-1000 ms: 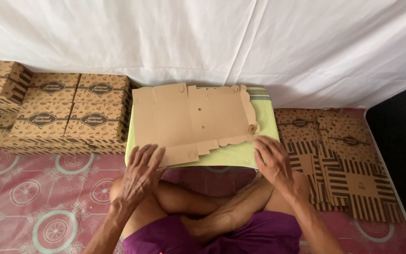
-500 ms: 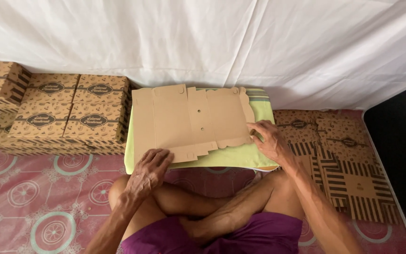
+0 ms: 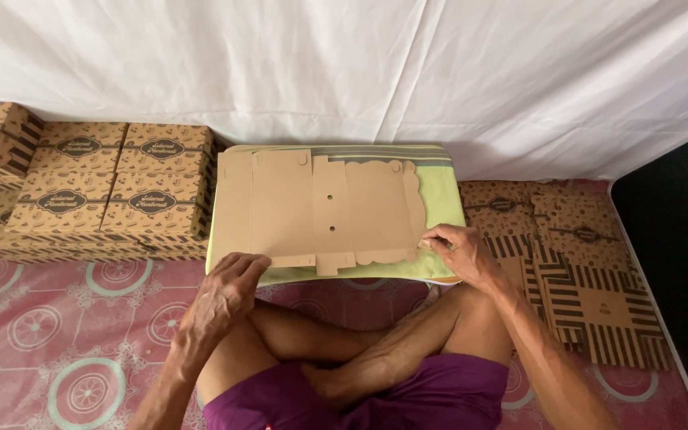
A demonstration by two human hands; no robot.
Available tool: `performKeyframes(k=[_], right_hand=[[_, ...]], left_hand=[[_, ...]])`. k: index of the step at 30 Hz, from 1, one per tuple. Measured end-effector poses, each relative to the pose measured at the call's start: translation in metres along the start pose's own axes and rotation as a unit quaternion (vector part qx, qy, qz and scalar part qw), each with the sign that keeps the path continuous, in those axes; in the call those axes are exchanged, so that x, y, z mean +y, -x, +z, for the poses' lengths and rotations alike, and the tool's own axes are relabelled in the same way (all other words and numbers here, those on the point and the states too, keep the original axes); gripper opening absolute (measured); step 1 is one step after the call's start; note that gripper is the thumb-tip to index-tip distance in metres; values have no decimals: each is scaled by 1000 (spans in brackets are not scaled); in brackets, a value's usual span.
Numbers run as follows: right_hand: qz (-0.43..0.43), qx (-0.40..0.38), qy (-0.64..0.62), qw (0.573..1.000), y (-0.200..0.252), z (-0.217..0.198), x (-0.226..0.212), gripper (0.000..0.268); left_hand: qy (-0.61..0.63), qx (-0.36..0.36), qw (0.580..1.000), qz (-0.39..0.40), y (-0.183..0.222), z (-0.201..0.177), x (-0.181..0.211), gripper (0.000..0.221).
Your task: Folding pre-cut cardboard sheets into boxes and preparing new sheets.
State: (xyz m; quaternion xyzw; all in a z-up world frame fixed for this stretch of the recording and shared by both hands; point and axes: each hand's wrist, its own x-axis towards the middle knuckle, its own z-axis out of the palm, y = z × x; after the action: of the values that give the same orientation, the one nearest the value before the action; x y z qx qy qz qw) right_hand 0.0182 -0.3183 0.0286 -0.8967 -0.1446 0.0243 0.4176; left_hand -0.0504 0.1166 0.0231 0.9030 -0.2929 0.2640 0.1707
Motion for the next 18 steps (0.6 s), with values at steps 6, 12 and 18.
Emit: performKeyframes(k=[6, 12, 18], right_hand=[[0, -8, -3, 1000, -6, 6, 7, 16], [-19, -4, 12, 1000, -18, 6, 4, 17], [-28, -7, 16, 999, -23, 7, 0, 19]], left_hand=[[42, -19, 998, -49, -5, -6, 2, 19], [61, -40, 990, -120, -16, -3, -1, 13], [45, -43, 987, -150, -14, 5, -2, 10]])
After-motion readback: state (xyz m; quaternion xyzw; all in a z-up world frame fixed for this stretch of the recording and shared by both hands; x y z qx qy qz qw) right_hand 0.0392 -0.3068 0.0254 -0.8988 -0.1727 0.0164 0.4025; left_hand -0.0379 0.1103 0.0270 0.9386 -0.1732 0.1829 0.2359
